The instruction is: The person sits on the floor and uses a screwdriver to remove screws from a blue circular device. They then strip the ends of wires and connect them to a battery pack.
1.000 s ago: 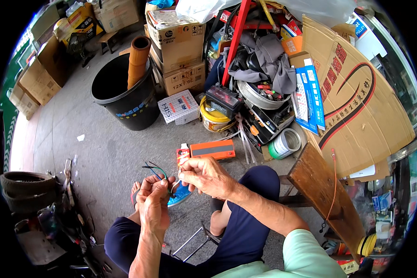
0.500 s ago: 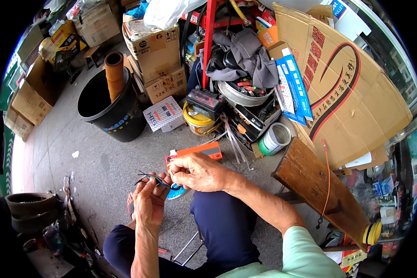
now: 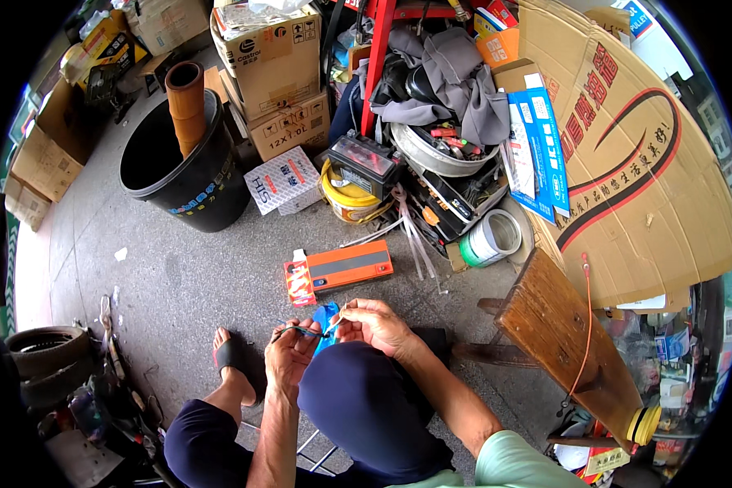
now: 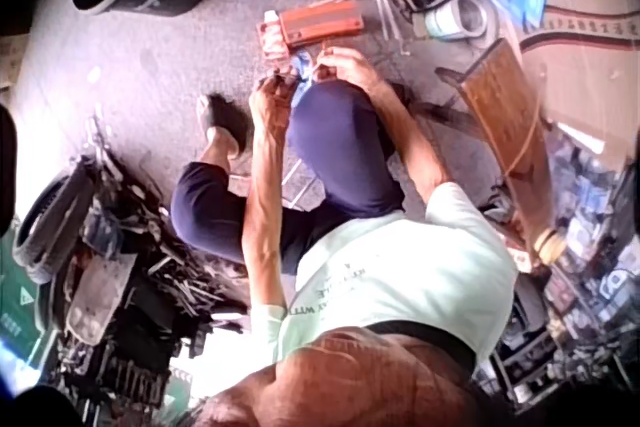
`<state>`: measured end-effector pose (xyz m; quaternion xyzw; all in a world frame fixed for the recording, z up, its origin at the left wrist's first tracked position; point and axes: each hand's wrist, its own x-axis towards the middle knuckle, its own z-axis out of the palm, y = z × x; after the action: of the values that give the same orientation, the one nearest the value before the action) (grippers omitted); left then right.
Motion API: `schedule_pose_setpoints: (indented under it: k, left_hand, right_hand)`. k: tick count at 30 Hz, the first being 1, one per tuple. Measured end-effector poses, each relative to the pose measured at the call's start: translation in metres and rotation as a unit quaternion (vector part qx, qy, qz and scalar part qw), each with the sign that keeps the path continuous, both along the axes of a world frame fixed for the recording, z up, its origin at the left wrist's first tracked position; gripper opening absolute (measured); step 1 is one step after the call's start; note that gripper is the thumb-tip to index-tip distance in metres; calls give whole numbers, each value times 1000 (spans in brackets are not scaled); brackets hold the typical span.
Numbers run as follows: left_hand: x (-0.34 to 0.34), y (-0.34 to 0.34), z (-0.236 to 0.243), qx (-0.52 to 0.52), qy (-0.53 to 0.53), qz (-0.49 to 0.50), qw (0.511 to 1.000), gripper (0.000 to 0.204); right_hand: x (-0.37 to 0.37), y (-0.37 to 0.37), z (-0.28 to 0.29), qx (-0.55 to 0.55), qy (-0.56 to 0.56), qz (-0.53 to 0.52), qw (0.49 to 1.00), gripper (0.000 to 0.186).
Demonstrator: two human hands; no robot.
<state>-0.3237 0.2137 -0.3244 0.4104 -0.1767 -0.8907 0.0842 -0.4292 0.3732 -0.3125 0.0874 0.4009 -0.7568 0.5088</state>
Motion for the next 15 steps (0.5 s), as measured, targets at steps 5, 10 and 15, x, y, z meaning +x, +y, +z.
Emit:
schedule_pose_setpoints:
  k: [5,10,15]
  left_hand:
    - [-1,6,-23,-8,-8,15,1000,7]
    - [-7,15,-32,-19,-13,3,1000,9]
    - [-9,18,-47,0,-24,6,1000,6]
  right_hand:
    - [1,3,-19,33,-19,11,999,12]
    - [-1,11,-35,57,-9,10,998,12]
    - [-6,15,-44,64,0,-1,998,12]
